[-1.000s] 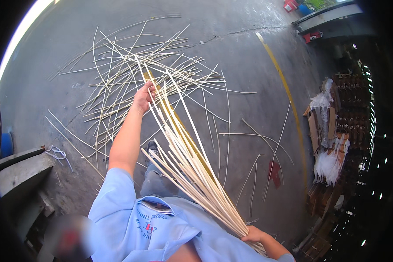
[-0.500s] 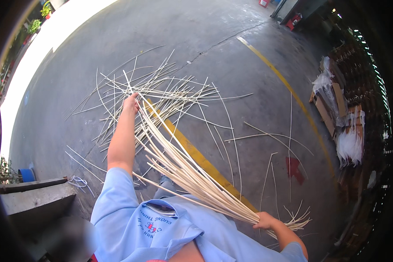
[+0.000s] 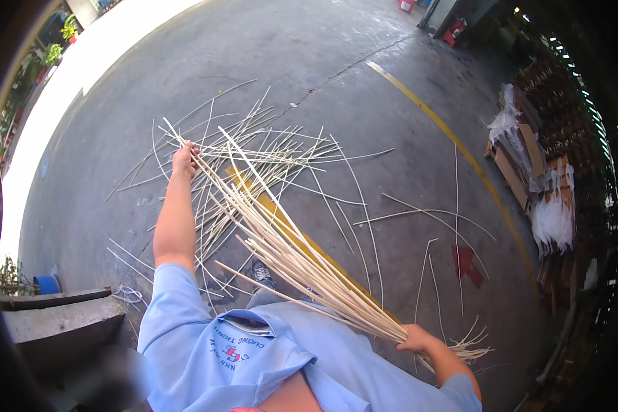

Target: The person gathers loose bamboo sticks from the floor, aligns them into bundles, and repeatedly lifts and drops them to separate and reorganize the sticks. The person continues this process across multiple piles, handling the sticks by hand without tools.

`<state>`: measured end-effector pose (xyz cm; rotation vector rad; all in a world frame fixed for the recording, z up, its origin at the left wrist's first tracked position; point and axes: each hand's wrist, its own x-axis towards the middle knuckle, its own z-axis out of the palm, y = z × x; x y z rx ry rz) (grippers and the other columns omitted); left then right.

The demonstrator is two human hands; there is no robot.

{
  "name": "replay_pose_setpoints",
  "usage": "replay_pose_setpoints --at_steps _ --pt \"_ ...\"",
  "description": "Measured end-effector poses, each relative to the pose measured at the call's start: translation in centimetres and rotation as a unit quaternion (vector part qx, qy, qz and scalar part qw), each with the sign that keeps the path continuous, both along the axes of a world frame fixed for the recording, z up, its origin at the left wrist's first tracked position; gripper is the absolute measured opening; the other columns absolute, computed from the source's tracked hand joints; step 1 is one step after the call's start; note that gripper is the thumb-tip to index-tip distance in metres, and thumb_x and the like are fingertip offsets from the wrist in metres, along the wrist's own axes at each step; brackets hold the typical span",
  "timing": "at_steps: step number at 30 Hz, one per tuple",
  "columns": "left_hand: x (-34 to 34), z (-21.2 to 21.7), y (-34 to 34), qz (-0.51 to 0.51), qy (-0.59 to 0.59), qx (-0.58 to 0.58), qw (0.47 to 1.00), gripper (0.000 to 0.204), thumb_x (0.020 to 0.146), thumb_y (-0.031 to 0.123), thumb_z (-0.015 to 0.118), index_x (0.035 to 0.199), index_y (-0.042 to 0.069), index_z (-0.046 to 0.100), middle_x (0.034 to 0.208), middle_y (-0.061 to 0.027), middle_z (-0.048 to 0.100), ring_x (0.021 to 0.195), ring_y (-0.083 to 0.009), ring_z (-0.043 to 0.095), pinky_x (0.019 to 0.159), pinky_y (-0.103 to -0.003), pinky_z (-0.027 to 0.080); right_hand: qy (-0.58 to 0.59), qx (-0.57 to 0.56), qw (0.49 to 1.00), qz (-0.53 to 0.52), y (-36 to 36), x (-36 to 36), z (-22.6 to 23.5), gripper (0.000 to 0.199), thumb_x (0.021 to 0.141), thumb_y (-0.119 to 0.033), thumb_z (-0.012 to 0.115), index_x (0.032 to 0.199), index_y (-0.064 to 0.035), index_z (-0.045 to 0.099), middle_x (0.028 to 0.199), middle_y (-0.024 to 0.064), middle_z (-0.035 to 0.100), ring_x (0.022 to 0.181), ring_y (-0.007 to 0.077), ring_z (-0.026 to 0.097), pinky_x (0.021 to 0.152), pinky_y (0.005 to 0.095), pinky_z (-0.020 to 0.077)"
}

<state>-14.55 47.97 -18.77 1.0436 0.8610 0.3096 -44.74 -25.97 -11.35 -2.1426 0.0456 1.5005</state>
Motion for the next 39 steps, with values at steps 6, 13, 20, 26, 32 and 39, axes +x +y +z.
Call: replay_pose_setpoints --at_steps 6,13,20,26,32,39 --pt "-0.6 2.0 -4.8 -0.193 -0.035 0.017 0.98 0.017 0.104 0.025 0.06 0.095 0.01 0.056 0.068 -0.0014 0.06 0.051 -0.0079 0.055 0.037 -0.02 0.033 -0.043 0.021 0.999 0.016 1.1 0.1 -0.3 0.05 0.067 -0.02 0.081 0.113 -0.0048 0.068 0.098 0.0107 0.074 0.088 0.0206 0.068 0.084 0.0343 0.0534" --pt "-4.1 6.0 -4.9 -0.223 -0.036 -0.008 0.974 0.015 0.104 0.024 0.059 0.099 0.01 0.058 0.073 -0.003 0.066 0.05 -0.0066 0.055 0.036 -0.019 0.033 -0.073 0.044 0.996 0.022 1.9 0.1 -1.7 0.048 0.066 -0.02 0.082 0.111 -0.0063 0.069 0.1 0.012 0.074 0.091 0.0215 0.07 0.083 0.0361 0.055" --pt "-4.9 10.8 -2.2 -0.191 -0.115 0.008 0.975 0.012 0.1 0.018 0.065 0.104 0.007 0.06 0.084 -0.0082 0.07 0.072 -0.0142 0.066 0.053 -0.024 0.05 -0.086 0.039 0.995 -0.035 1.6 -0.1 -3.7 0.047 0.066 -0.018 0.08 0.111 -0.0065 0.07 0.099 0.0094 0.074 0.089 0.0181 0.069 0.083 0.0344 0.0545" --pt "-4.8 12.0 0.4 -0.165 -0.1 0.015 0.981 0.013 0.1 0.019 0.064 0.103 0.006 0.059 0.087 -0.0104 0.071 0.075 -0.0149 0.068 0.054 -0.024 0.052 -0.061 0.116 0.986 -0.106 1.7 0.2 -5.4 0.043 0.068 -0.01 0.078 0.11 -0.0026 0.07 0.096 0.0043 0.072 0.089 0.0135 0.065 0.082 0.0322 0.0532" --pt "-4.9 11.9 -0.2 -0.112 -0.135 -0.001 0.985 0.016 0.1 0.022 0.066 0.095 0.008 0.06 0.077 -0.0023 0.062 0.065 -0.0123 0.062 0.048 -0.023 0.048 -0.073 0.162 0.979 -0.098 2.9 -0.1 -5.4 0.046 0.074 -0.015 0.082 0.116 -0.0023 0.07 0.105 0.0036 0.073 0.097 0.0122 0.064 0.088 0.0313 0.0513" --pt "-8.2 12.6 -1.8 -0.16 -0.171 -0.037 0.971 0.015 0.1 0.022 0.067 0.099 0.008 0.06 0.081 -0.0029 0.064 0.069 -0.014 0.064 0.051 -0.026 0.051 -0.066 0.145 0.979 -0.131 2.9 -1.5 -7.8 0.041 0.074 -0.011 0.078 0.113 -0.0026 0.07 0.099 0.0036 0.072 0.093 0.0131 0.064 0.087 0.0322 0.0518"
